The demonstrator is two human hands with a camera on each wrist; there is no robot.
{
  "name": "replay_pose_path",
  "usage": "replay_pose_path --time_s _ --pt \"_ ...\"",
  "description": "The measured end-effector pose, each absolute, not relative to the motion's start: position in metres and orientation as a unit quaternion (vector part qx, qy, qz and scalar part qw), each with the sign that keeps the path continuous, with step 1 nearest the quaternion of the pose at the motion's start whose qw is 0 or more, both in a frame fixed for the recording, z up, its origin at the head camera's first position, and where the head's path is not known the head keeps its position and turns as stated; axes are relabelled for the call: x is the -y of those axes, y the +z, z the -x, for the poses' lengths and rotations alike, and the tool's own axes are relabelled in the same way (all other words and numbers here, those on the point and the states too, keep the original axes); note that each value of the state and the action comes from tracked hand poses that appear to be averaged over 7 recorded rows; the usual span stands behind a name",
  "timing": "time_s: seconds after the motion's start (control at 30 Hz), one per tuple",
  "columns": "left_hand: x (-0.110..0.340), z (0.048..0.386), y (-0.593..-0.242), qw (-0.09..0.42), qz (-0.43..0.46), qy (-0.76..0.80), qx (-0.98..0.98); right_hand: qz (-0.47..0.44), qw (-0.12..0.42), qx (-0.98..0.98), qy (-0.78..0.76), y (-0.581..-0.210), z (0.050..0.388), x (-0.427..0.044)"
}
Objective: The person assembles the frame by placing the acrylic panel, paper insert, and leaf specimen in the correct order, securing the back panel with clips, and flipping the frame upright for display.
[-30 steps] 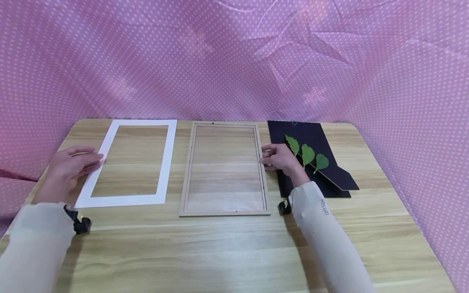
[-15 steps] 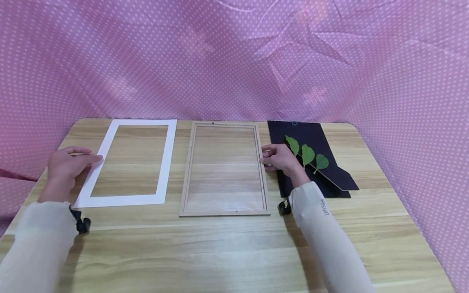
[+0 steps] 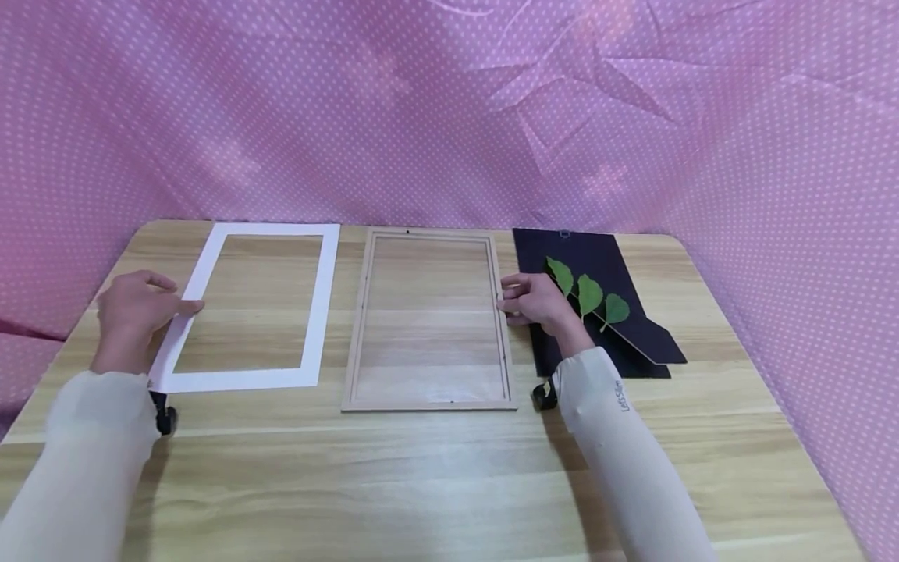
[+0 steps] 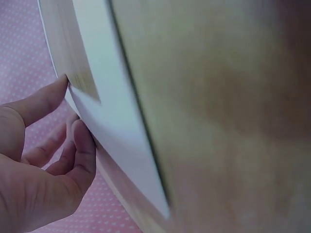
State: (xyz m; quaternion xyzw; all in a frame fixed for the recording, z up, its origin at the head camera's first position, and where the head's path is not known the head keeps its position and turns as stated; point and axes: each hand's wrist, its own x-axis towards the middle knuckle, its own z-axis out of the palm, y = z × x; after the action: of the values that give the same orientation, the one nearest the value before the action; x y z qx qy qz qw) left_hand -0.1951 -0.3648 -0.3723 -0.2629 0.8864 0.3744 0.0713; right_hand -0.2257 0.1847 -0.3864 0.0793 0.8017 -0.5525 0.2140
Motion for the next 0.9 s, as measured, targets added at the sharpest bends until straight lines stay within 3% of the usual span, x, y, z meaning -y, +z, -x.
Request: replay_pose_path --time_s 0.6,0.9 --pt "0.372 0.205 -0.373 0.113 0.214 0.383 -0.892 -0.076 0.208 -0.806 -0.548 -0.382 0.226 -0.183" --pt "0.387 0.204 -0.379 0.163 0.175 0.452 -0.859 -0.085 0.214 -0.801 -0.553 -0.382 0.226 -0.182"
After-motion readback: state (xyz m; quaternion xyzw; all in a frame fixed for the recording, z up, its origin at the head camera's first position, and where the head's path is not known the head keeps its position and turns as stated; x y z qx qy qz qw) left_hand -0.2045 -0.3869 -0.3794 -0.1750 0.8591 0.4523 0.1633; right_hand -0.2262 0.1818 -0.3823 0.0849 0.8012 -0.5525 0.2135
